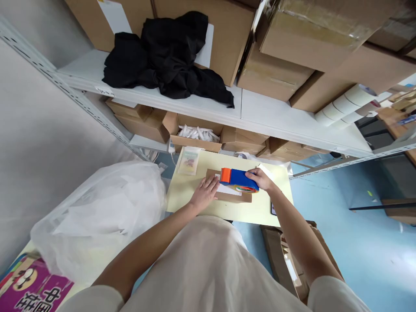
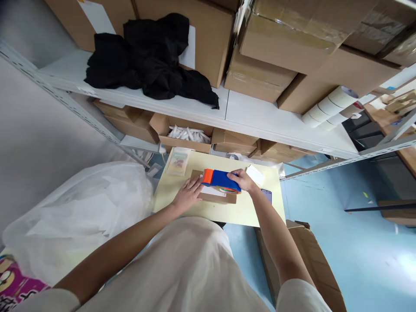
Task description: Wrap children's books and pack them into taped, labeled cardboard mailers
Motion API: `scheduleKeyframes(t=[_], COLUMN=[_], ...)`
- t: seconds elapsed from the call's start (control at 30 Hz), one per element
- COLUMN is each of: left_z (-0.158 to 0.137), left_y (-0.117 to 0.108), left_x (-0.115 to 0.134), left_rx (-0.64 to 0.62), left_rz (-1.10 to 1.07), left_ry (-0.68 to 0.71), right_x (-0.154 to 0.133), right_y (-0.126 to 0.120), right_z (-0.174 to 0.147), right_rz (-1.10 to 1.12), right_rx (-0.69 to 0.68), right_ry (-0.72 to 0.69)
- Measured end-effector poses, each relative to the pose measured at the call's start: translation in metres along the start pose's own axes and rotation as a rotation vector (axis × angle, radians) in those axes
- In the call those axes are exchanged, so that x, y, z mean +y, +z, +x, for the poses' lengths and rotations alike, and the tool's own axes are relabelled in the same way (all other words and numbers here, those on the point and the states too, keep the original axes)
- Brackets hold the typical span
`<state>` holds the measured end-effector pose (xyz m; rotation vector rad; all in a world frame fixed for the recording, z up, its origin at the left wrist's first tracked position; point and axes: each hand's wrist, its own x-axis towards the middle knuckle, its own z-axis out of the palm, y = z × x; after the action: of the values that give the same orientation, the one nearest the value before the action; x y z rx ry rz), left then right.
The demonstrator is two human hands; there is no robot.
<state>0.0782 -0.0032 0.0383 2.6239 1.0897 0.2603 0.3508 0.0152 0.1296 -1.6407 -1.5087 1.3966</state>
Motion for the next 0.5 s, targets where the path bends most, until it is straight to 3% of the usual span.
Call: scheduleKeyframes(t=[0.17,0.27,0.43,0.5], left_z=[0.000,0.000,0.014,0.027], left_y=[-0.004,-0.015,-0.039,-0.044], left_x=[0.002,0.001,0.008,0.014], left_rx=[0.025,0.033,0.234,0.250], left_rz=[-0.052,-0.220,-0.638,-0.908], left_ry=[0.004,-0.027,-0.286,-0.401], right_x=[0.020,0.027,0.030,0.032], right_y=[-0.010,-0.015,-0.014,-0.013], right_z=[0.003,0.003,-0.002,-0.004], right_rz=[-0.026,0.004,0.026,0.044], right_rx=[0.063,0.057,0.025,0.031], right_ry=[-0.020,-0.012,-0.037,-0.034])
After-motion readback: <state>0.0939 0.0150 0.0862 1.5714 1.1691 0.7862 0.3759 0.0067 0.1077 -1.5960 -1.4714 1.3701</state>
